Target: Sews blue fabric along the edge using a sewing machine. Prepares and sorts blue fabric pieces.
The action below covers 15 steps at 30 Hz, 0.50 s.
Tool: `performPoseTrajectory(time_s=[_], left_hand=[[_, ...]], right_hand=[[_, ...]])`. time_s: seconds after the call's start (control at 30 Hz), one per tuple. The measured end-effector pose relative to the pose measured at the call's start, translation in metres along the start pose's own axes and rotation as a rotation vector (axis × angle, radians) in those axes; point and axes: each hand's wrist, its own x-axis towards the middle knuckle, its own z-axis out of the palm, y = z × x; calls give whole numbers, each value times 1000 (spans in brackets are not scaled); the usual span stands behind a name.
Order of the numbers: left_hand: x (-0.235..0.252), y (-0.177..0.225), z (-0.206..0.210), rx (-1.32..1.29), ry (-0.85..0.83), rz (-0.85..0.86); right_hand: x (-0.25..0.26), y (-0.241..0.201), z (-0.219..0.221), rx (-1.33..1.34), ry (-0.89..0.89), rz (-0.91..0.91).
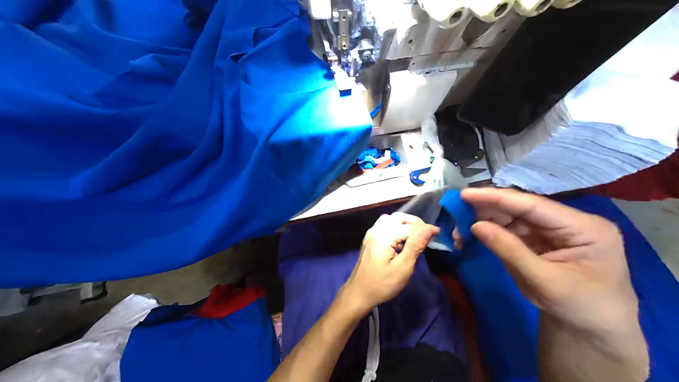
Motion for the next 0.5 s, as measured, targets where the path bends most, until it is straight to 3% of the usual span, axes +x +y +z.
performPoseTrajectory(time_s=[0.07, 0.13, 0.5], left_hand=[[-2, 22, -9, -380, 62, -70], [2, 38, -21, -525, 189, -105], [16, 57, -53, -356, 484, 33]], right_hand=[[0, 6, 19, 47, -57, 11], [2, 10, 36, 63, -71, 5], [10, 15, 53, 98, -9, 16]])
